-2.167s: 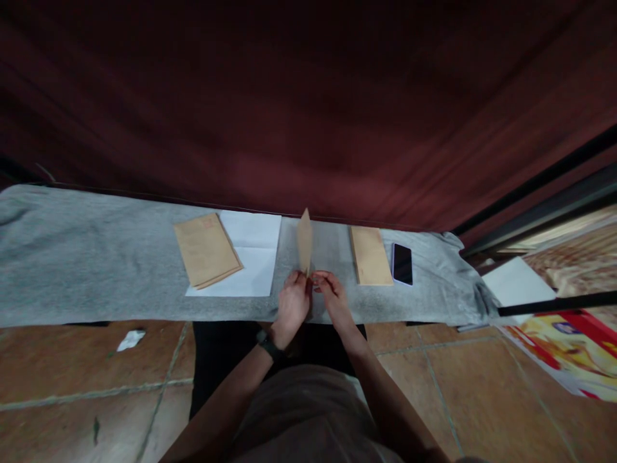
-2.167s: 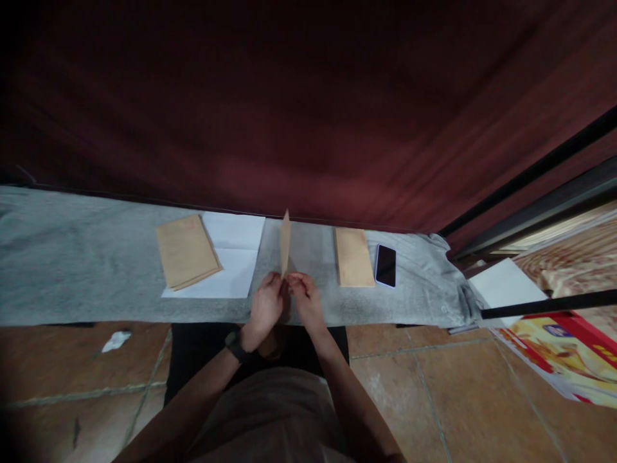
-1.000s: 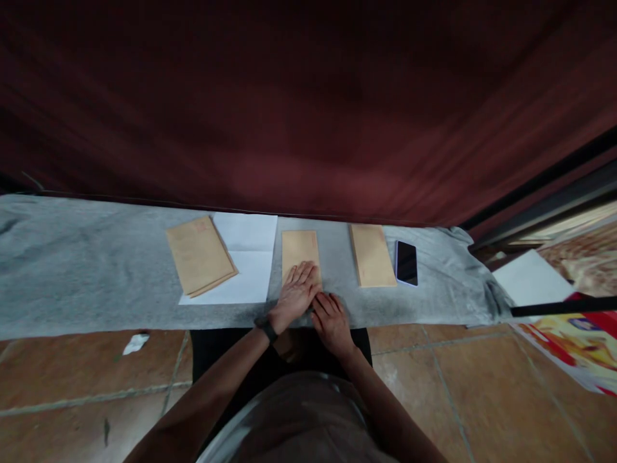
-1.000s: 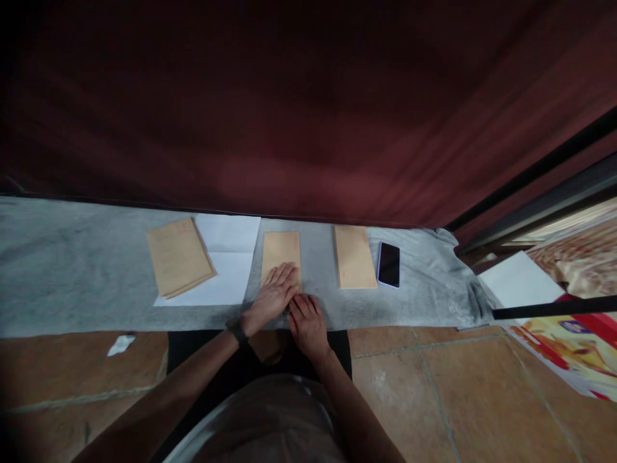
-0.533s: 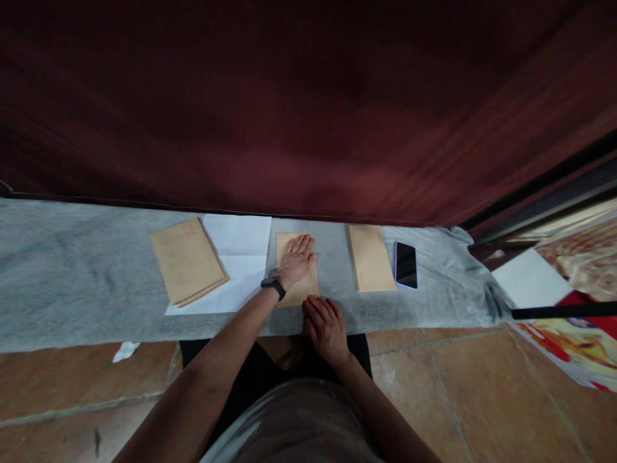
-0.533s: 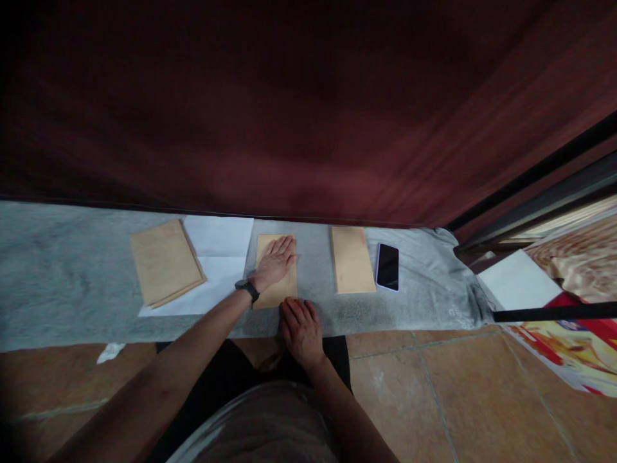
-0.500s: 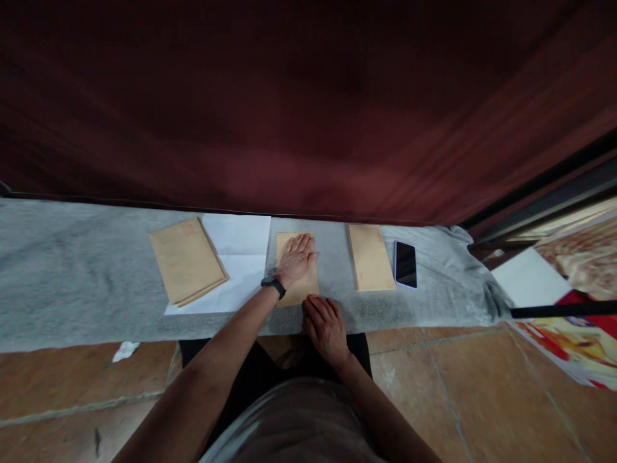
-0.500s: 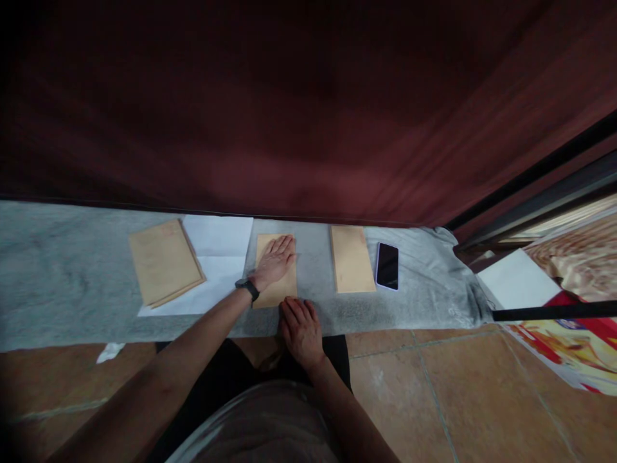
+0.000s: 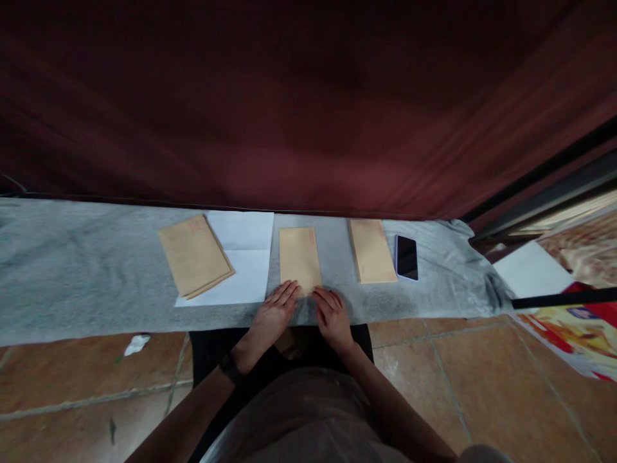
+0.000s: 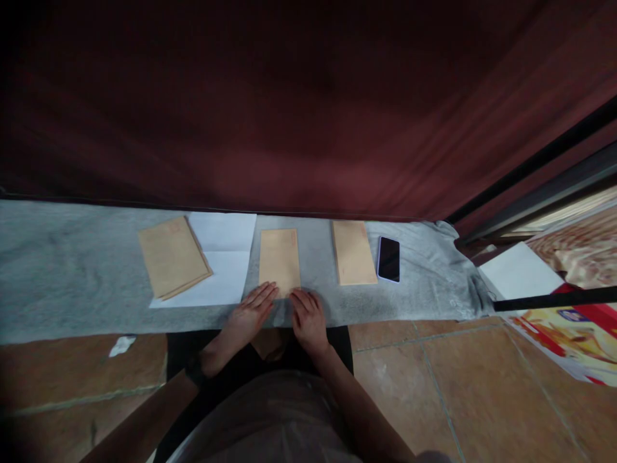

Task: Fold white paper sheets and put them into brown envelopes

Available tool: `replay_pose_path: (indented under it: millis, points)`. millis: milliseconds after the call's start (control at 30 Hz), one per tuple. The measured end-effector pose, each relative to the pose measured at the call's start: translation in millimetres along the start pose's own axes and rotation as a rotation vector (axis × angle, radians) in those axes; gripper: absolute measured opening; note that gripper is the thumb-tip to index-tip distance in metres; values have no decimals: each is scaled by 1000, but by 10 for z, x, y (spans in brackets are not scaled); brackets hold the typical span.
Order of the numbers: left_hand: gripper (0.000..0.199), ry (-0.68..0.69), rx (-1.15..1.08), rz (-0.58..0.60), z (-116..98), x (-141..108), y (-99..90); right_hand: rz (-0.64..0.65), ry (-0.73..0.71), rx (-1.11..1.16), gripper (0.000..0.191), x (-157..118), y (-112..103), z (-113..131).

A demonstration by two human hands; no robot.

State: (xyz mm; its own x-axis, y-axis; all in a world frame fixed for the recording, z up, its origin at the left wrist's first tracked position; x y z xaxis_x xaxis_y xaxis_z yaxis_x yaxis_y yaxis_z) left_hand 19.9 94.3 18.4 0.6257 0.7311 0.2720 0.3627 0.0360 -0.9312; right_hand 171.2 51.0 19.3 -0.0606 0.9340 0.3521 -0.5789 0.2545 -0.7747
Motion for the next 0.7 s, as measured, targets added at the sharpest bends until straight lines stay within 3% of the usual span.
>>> replay_pose_path:
  millis: [133, 333, 567, 700]
  points:
    - [54, 24, 55, 66, 106, -51, -7, -87, 84, -44, 48, 15, -17, -67]
    - [72, 42, 37, 99, 148, -44, -26, -78, 51, -48, 47, 31, -21, 6]
    - [63, 20, 139, 78, 136, -91, -39, -30, 17, -67, 45, -44, -20, 46]
    - [50, 43, 100, 19, -40, -98, -59, -15, -6, -33, 42, 43, -52, -9]
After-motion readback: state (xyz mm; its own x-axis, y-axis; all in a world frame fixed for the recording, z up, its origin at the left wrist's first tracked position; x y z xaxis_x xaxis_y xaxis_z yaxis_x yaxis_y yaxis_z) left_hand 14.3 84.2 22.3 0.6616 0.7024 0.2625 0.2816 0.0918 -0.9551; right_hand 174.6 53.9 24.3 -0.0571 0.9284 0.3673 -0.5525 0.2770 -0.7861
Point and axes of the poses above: each hand's wrist, its own x-axis towards the middle knuckle, its own y-axis out of the palm, z = x × y, the point moved 7 cm from there along x, towards the middle knuckle, and after that the axes turned 5 degrees about -z, right-handed, at the moved point
